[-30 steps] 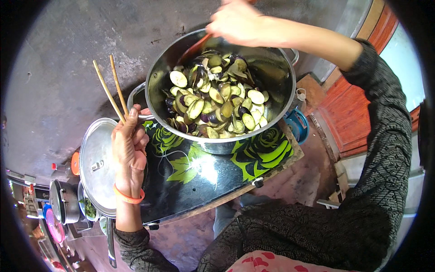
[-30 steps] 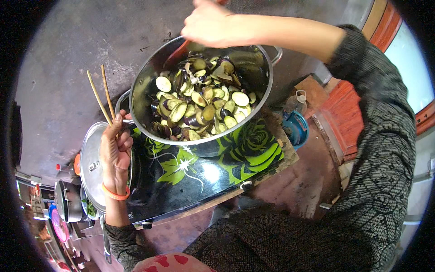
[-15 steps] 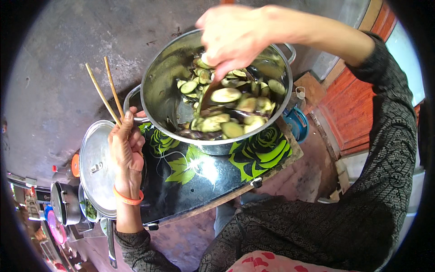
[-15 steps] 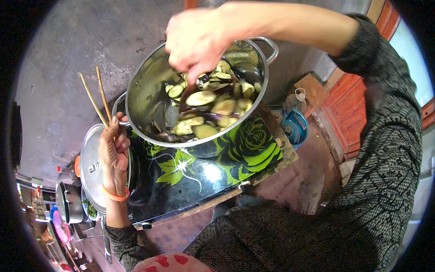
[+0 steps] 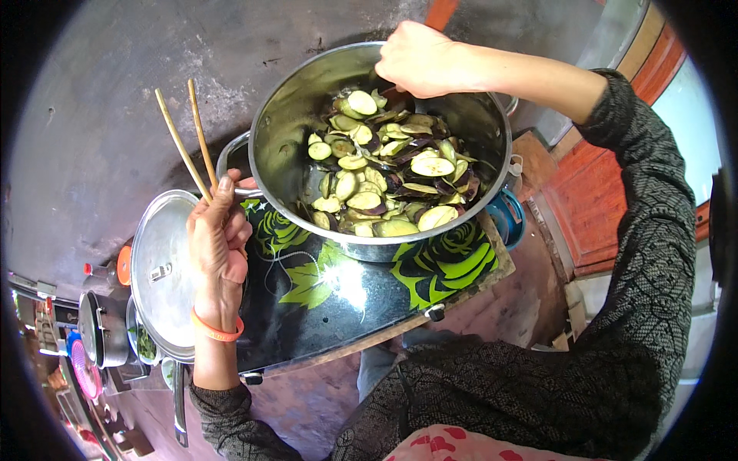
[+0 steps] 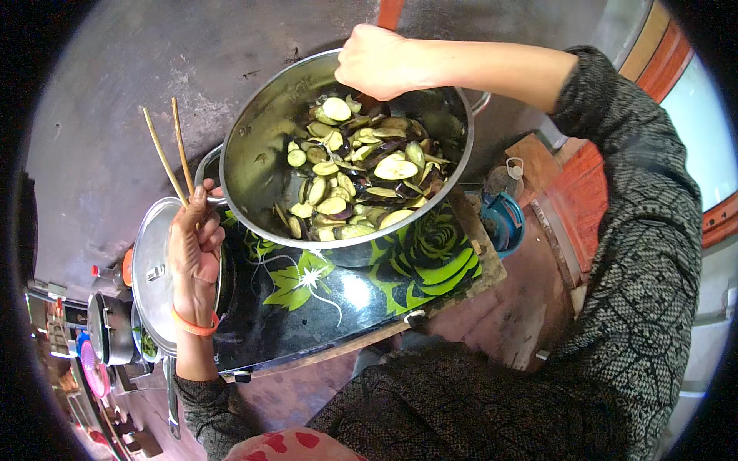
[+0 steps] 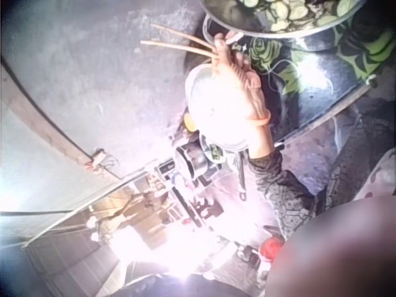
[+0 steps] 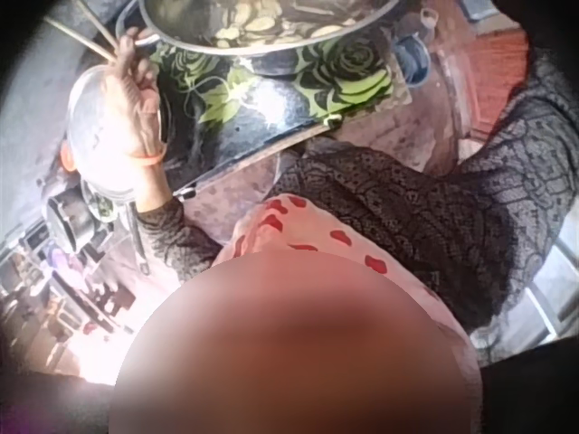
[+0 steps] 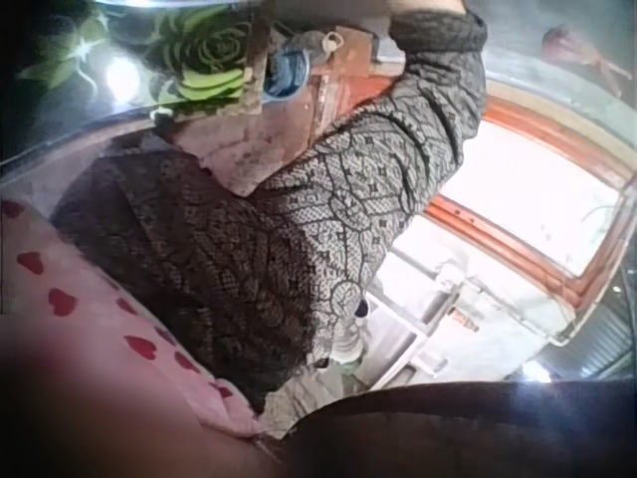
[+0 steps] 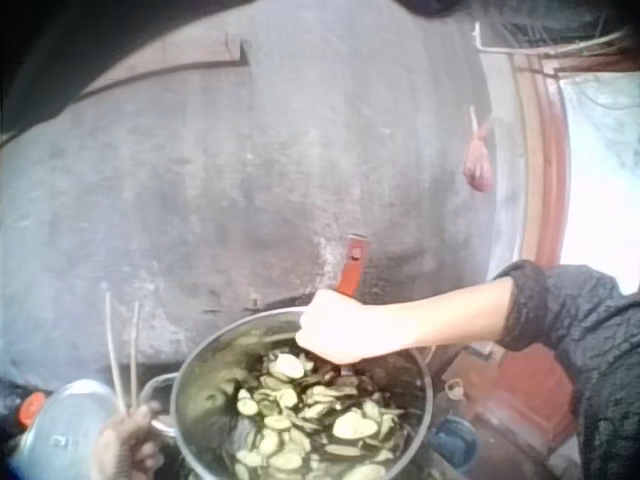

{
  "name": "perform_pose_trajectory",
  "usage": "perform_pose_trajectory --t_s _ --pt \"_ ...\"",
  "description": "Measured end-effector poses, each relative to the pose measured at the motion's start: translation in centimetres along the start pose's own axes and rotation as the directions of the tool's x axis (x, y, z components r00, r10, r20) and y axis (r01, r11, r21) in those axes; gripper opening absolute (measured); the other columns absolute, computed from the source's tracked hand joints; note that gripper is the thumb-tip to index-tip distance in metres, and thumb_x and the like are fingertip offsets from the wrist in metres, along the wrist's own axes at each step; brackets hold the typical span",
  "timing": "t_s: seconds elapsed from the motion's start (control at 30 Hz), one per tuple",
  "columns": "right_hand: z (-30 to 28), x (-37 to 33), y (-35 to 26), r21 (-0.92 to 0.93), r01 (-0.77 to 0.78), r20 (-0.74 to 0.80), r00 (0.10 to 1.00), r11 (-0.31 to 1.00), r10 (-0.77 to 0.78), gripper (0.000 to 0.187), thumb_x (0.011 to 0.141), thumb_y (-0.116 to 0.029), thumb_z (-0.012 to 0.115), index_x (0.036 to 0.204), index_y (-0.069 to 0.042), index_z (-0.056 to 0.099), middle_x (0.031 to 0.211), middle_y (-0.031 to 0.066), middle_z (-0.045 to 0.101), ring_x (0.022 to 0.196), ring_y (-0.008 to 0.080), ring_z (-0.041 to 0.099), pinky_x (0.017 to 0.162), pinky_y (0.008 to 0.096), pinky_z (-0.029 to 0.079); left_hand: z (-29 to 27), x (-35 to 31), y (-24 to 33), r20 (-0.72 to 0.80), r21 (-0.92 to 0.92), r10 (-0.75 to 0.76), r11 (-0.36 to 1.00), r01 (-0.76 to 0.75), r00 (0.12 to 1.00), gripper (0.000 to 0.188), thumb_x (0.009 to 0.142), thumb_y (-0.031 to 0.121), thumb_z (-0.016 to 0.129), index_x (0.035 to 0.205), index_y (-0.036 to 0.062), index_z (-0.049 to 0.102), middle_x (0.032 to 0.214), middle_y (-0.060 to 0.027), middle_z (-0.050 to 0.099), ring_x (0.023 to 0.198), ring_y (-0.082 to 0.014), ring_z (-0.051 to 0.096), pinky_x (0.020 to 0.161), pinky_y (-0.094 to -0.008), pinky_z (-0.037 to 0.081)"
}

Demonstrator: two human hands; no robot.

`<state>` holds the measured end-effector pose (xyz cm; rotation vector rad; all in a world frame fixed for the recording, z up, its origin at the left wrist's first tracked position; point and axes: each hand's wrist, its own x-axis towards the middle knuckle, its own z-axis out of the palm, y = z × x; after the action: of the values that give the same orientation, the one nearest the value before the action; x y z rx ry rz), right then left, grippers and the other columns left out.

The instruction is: The person stir-fries chopped green vegetables in a pan using chopsticks, then adds cubed white blocks and liquid seasoning to a pot containing sliced eggplant. They stir the mixture with a wooden spatula and cover the pot.

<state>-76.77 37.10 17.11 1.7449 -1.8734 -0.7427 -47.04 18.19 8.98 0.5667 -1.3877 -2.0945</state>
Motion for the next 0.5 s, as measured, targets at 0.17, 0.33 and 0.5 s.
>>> perform_pose_trajectory --t_s 0.17,0.33,0.5 --pt "-4.7 -4.2 1.9 0.171 -0.054 -0.049 0.997 0.984 0.063 0.03 0.079 -0.034 0.078 0.068 -0.007 0.073 0.062 0.0115 0.066 0.066 0.0315 0.069 0.061 0.0426 0.052 -0.1 0.2 -0.2 -0.022 0.011 -0.001 1.0 0.001 1.0 0.026 0.1 0.02 0.065 0.117 -0.0008 0.065 0.1 -0.0126 0.074 0.047 -0.0008 0.028 0.042 -0.0174 0.023" --pt "-13.0 -8.4 4.2 0.431 -0.058 0.119 0.993 0.901 0.006 0.032 0.084 -0.039 0.072 0.073 -0.009 0.075 0.061 0.013 0.066 0.06 0.0331 0.068 0.053 0.0425 0.049 0.0 0.2 -0.1 -0.036 0.007 -0.008 1.0 0.008 0.999 0.026 0.1 0.021 0.066 0.117 0.0009 0.065 0.099 -0.0099 0.073 0.048 -0.0005 0.029 0.042 -0.0176 0.022" --pt "-9.6 -9.0 -2.3 0.306 0.407 -0.243 0.907 0.86 -0.343 0.027 0.079 -0.035 0.075 0.073 -0.009 0.072 0.069 0.0125 0.068 0.068 0.0306 0.068 0.073 0.0444 0.052 0.3 0.0 -0.3 -0.004 0.007 0.024 1.0 -0.024 1.0 0.024 0.1 0.021 0.066 0.115 0.0017 0.064 0.095 -0.0075 0.071 0.048 -0.0008 0.028 0.042 -0.0178 0.021"
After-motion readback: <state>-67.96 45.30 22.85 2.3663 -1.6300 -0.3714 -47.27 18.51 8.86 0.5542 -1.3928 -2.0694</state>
